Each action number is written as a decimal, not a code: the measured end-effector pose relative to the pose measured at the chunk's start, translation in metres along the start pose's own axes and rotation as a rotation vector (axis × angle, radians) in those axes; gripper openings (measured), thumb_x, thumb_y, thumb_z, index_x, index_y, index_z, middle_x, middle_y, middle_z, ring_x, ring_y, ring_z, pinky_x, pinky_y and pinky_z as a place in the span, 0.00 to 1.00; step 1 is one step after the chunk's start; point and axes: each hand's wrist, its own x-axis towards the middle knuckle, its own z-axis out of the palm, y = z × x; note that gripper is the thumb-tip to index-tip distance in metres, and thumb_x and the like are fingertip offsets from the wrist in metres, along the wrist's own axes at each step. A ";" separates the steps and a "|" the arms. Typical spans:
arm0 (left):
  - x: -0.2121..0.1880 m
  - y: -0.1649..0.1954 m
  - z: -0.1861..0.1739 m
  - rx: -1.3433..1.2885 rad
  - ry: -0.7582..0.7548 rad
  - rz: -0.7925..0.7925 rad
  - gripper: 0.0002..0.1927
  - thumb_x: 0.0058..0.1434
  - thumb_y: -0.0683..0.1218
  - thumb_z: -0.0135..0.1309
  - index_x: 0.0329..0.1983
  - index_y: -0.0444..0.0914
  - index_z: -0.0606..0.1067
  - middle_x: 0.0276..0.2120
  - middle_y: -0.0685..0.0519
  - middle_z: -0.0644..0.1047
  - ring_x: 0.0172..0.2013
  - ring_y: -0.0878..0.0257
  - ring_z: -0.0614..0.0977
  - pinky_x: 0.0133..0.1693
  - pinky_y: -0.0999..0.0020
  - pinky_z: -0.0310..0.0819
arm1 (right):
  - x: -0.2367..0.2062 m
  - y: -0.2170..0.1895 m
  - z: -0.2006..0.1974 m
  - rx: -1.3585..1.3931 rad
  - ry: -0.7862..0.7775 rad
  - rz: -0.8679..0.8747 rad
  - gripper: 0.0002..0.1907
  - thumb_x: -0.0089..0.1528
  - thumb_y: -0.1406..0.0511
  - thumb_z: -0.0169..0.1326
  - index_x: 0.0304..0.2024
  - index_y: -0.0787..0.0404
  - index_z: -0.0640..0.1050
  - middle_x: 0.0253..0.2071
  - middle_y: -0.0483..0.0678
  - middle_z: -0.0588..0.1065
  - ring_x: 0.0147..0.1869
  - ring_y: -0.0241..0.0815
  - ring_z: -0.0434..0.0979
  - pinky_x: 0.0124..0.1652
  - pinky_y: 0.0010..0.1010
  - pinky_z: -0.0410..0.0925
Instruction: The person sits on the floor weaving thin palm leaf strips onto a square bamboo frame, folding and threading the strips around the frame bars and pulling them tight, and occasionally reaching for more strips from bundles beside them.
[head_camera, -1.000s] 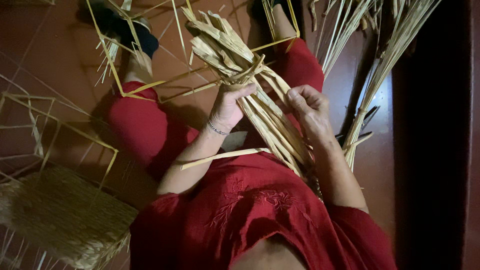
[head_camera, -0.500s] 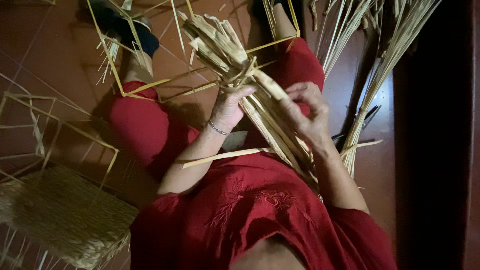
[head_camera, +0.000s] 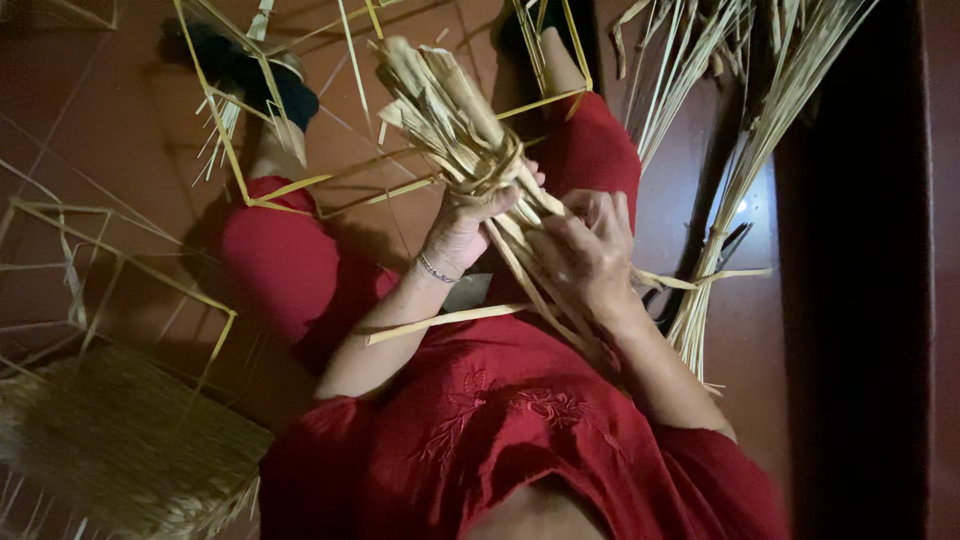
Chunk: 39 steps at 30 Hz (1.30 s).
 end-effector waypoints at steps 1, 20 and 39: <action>0.001 -0.002 -0.002 0.005 0.043 0.010 0.24 0.66 0.35 0.60 0.64 0.34 0.70 0.56 0.42 0.77 0.60 0.48 0.78 0.65 0.52 0.73 | -0.003 0.001 0.000 0.051 0.000 0.018 0.11 0.55 0.68 0.71 0.36 0.64 0.81 0.41 0.53 0.74 0.45 0.51 0.72 0.43 0.42 0.65; 0.006 -0.012 0.026 -0.049 0.119 0.133 0.16 0.70 0.39 0.55 0.59 0.38 0.68 0.40 0.50 0.75 0.45 0.57 0.78 0.56 0.57 0.75 | -0.033 0.004 -0.024 0.237 -0.374 0.380 0.57 0.49 0.53 0.74 0.71 0.68 0.60 0.56 0.67 0.73 0.54 0.64 0.79 0.50 0.51 0.73; -0.003 -0.026 0.021 0.497 -0.059 -0.345 0.17 0.68 0.40 0.54 0.59 0.32 0.71 0.45 0.47 0.80 0.44 0.62 0.83 0.51 0.68 0.79 | -0.173 0.184 -0.293 -0.628 0.520 0.953 0.19 0.76 0.62 0.39 0.61 0.61 0.77 0.57 0.56 0.75 0.59 0.47 0.78 0.54 0.38 0.72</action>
